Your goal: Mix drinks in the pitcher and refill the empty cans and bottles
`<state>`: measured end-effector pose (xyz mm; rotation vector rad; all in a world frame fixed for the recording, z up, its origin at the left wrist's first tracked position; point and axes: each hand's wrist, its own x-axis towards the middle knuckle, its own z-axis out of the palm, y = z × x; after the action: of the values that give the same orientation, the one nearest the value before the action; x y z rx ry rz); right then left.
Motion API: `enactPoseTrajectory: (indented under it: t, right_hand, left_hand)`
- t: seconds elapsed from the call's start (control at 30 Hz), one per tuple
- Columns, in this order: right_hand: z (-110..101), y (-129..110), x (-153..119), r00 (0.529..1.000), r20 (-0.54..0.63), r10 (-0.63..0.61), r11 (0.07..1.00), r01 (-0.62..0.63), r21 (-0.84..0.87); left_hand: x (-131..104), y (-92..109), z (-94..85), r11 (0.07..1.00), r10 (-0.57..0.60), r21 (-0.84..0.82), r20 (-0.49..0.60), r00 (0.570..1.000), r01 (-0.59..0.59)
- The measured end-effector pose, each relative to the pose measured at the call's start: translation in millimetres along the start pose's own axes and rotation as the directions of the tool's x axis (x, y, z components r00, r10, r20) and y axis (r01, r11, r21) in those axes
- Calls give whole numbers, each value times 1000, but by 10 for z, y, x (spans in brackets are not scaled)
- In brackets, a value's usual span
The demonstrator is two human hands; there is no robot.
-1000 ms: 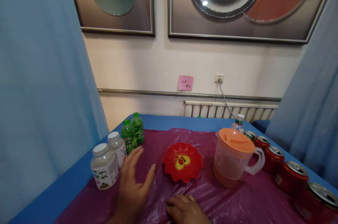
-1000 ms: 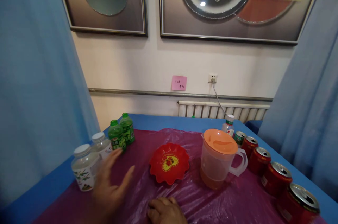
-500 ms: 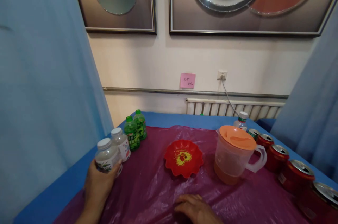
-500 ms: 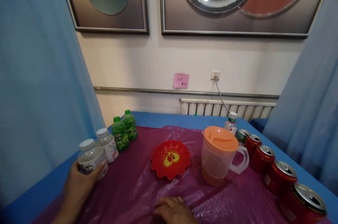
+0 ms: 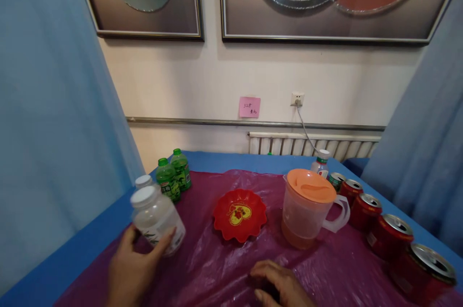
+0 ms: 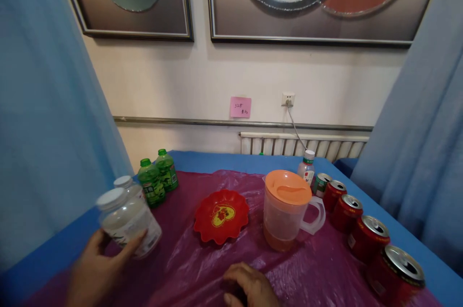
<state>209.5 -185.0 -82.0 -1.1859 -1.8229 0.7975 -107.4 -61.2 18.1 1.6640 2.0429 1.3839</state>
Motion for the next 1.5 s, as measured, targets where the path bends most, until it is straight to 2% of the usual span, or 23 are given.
enactPoseTrajectory:
  t: [0.03,0.07,0.13,0.17,0.23,0.3,0.33,0.4,0.47,0.57,0.67,0.8,0.97,1.13,1.33,1.5]
  right_hand:
    - [-25,-26,-9,1000,-14,14,1000,-14,-4]
    - [-48,-53,-16,999,-28,29,1000,-29,-6]
    - [-93,-107,-21,994,-83,69,998,-69,-1]
    - [-115,-133,-16,989,-120,90,996,-90,13]
    - [-159,-182,13,969,-211,128,991,-117,64]
    - [-200,-225,68,938,-313,150,986,-117,121]
    - [-219,-243,105,919,-362,155,984,-110,143]
    - [-248,-272,186,877,-449,171,980,-102,173]
    - [-268,-295,268,833,-521,186,976,-98,193]
    - [-301,-328,368,805,-569,169,979,-72,189]
    - [-361,-369,424,816,-559,147,985,-72,154]
    - [-424,-413,454,818,-547,178,984,-134,119]
    - [-363,-410,511,822,-531,205,979,-170,114]
    - [-328,-439,558,836,-495,235,972,-201,123]
    - [-407,-527,575,861,-459,221,969,-245,6]
    - [-377,-478,540,871,-461,168,968,-236,-92]
  left_hand:
    - [-62,133,63,999,33,-4,61,998,-33]
    - [-108,265,140,993,116,-32,104,988,-113]
    - [-151,493,324,942,334,-72,145,931,-326]
    - [-152,580,422,889,458,-92,158,875,-448]
    - [-138,692,613,739,673,-117,168,720,-663]
    - [-125,743,774,582,811,-126,161,562,-803]
    - [-125,757,838,518,853,-126,157,498,-846]
    - [-139,780,935,431,898,-119,153,412,-895]
    - [-159,809,1002,387,917,-110,148,370,-915]
    - [-175,851,1079,366,928,-105,120,354,-925]
    - [-177,844,1153,342,939,-120,86,334,-932]
    - [-194,725,1238,296,955,-165,42,293,-941]
    - [-182,578,1263,275,961,-216,45,272,-937]
    - [-127,524,1279,302,953,-243,71,294,-922]
    - [-105,509,1325,320,947,-267,83,309,-909]
    - [-113,509,1324,324,946,-278,76,315,-904]
